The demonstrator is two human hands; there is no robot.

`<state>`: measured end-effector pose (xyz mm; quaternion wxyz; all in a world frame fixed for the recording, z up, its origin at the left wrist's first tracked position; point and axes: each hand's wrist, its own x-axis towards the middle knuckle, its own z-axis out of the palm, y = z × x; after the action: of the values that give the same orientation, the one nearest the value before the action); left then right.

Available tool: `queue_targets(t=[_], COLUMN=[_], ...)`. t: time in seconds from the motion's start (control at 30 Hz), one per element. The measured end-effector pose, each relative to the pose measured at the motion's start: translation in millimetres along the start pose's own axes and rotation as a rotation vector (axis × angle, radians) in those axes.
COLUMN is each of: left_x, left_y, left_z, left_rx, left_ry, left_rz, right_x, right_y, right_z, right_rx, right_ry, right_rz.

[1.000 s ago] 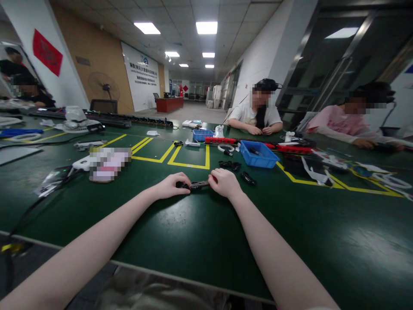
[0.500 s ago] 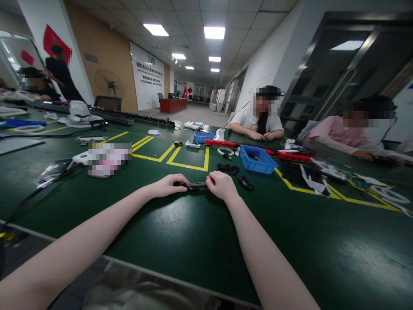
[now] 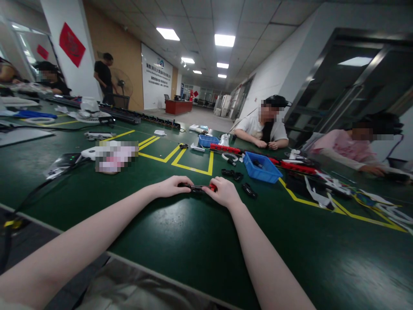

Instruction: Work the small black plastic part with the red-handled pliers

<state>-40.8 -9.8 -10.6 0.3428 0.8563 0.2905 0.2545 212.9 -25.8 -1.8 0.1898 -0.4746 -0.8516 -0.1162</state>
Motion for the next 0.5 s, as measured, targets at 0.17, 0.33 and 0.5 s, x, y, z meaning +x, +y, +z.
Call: queue_targets(t=[0.17, 0.33, 0.5], left_x=[2.6, 3.6, 1.3], left_y=[-3.8, -4.4, -1.8], left_z=[1.4, 2.3, 0.4], left_rx=[0.014, 0.011, 0.035], left_ry=[0.012, 0.039, 0.027], left_rz=[0.017, 0.011, 0.031], right_x=[1.1, 1.9, 2.2], right_y=[-1.6, -2.3, -2.7], right_z=[-0.4, 0.6, -0.2], right_rx=[-0.021, -0.041, -0.047], right_ry=[-0.015, -0.027, -0.023], right_rz=[-0.044, -0.057, -0.054])
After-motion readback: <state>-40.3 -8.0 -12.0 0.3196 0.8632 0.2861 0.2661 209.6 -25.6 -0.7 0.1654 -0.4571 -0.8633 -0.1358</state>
